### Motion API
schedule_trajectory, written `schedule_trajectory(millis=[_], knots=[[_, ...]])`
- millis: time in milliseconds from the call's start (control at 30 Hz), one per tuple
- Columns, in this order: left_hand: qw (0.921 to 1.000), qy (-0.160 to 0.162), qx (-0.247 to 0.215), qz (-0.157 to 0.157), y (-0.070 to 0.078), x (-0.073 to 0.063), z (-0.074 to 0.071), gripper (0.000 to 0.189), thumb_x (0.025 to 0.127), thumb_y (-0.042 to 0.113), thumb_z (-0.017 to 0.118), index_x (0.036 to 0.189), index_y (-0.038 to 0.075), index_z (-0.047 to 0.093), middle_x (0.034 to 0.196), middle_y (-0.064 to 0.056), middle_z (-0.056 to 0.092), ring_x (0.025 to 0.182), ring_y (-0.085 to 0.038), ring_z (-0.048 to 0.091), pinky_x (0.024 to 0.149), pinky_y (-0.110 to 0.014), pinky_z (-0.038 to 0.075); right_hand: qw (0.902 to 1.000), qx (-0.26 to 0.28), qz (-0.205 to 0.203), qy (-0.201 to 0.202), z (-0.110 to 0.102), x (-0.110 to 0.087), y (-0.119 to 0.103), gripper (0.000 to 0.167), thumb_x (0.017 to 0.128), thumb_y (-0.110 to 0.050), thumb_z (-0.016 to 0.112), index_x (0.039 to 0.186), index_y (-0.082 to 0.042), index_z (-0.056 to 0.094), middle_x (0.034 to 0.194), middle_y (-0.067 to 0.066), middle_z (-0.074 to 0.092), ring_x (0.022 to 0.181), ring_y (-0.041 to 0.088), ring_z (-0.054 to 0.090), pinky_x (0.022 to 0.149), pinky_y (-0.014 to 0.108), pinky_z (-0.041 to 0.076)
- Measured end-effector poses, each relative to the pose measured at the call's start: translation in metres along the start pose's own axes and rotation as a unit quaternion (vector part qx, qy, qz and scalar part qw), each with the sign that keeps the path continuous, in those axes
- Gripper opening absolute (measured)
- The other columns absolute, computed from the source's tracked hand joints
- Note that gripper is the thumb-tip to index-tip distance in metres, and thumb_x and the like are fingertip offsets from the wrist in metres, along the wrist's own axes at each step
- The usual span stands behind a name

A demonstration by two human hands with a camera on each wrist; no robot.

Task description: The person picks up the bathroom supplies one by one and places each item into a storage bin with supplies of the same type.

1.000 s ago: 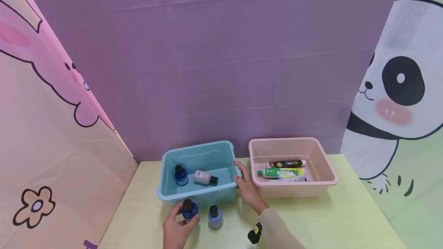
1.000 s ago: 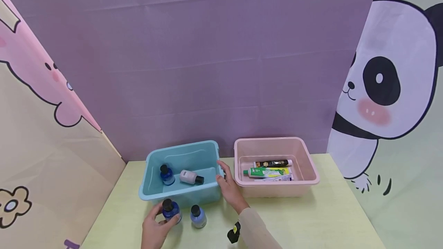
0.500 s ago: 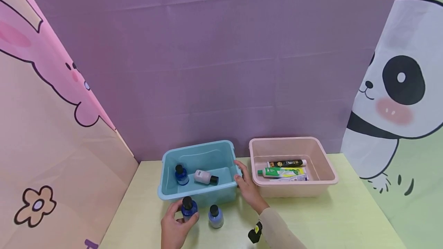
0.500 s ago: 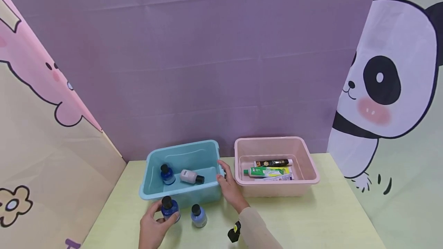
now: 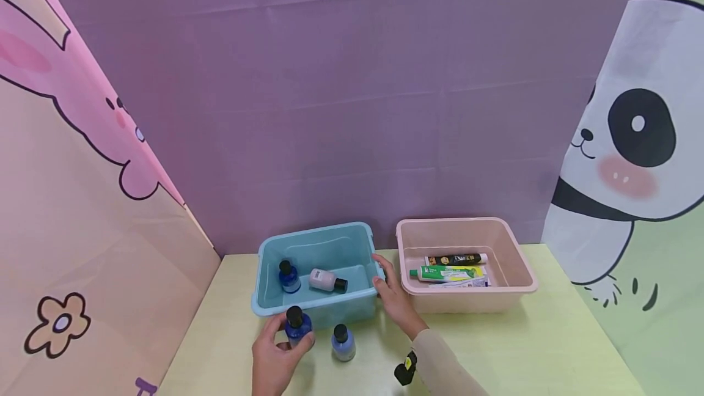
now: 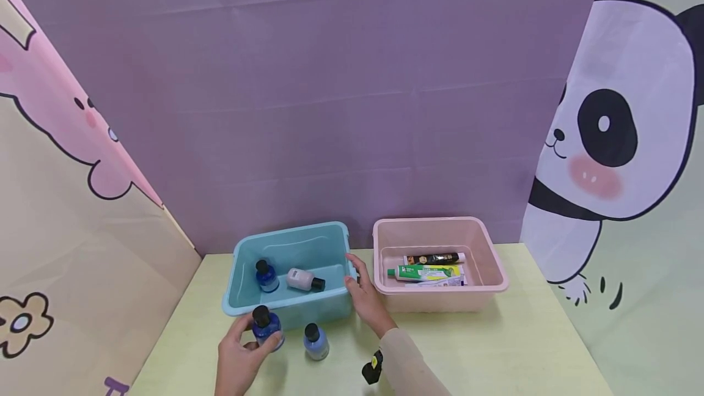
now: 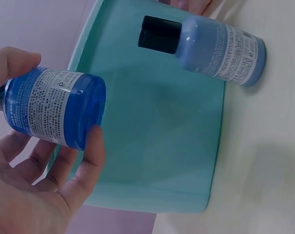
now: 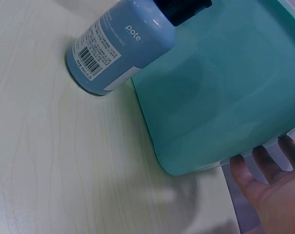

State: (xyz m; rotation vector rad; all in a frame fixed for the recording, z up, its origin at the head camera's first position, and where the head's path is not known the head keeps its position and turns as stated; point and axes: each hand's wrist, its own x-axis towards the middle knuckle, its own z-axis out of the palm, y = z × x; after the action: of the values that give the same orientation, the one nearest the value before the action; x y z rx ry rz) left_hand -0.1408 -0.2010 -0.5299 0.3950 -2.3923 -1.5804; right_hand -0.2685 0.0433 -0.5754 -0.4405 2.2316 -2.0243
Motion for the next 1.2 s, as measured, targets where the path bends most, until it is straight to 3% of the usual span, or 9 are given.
schedule_trajectory(millis=[233, 533, 1000, 1200], knots=[[1.0000, -0.005, 0.008, -0.004, 0.008, 0.001, -0.007, 0.050, 0.081, 0.019, 0.086, 0.126, 0.008, 0.068, 0.123, -0.009, 0.065, 0.113, -0.025, 0.055, 0.072, -0.020, 0.053, 1.0000, -0.008, 0.000, 0.002, 0.000, 0.002, 0.002, 0.050, 0.111, -0.019, 0.038, 0.158, -0.035, 0.028, 0.167, 0.016, 0.022, 0.144, 0.047, 0.038, 0.107, 0.062, 0.046], [0.9999, -0.009, 0.013, -0.003, 0.016, 0.005, -0.014, 0.053, 0.081, 0.025, 0.087, 0.127, 0.009, 0.068, 0.123, -0.008, 0.065, 0.113, -0.025, 0.054, 0.073, -0.019, 0.053, 0.9999, 0.003, 0.004, -0.010, -0.001, 0.002, 0.004, 0.050, 0.112, -0.028, 0.039, 0.159, -0.036, 0.026, 0.167, 0.017, 0.020, 0.145, 0.048, 0.036, 0.109, 0.063, 0.044], [0.9977, 0.031, 0.016, 0.059, 0.024, 0.016, -0.026, 0.049, 0.079, 0.016, 0.088, 0.124, 0.007, 0.069, 0.116, -0.007, 0.067, 0.102, -0.016, 0.054, 0.071, -0.018, 0.056, 0.9998, 0.012, -0.003, -0.013, -0.001, 0.003, 0.006, 0.048, 0.112, -0.031, 0.037, 0.159, -0.037, 0.026, 0.167, 0.016, 0.020, 0.143, 0.044, 0.038, 0.107, 0.058, 0.046], [0.9955, 0.042, 0.023, 0.081, 0.027, 0.021, -0.028, 0.046, 0.078, 0.014, 0.088, 0.120, 0.007, 0.071, 0.113, -0.004, 0.068, 0.098, -0.014, 0.054, 0.070, -0.019, 0.055, 0.9998, 0.011, 0.003, -0.017, -0.003, 0.003, 0.006, 0.049, 0.112, -0.034, 0.038, 0.159, -0.038, 0.024, 0.168, 0.014, 0.018, 0.146, 0.047, 0.035, 0.109, 0.062, 0.044]])
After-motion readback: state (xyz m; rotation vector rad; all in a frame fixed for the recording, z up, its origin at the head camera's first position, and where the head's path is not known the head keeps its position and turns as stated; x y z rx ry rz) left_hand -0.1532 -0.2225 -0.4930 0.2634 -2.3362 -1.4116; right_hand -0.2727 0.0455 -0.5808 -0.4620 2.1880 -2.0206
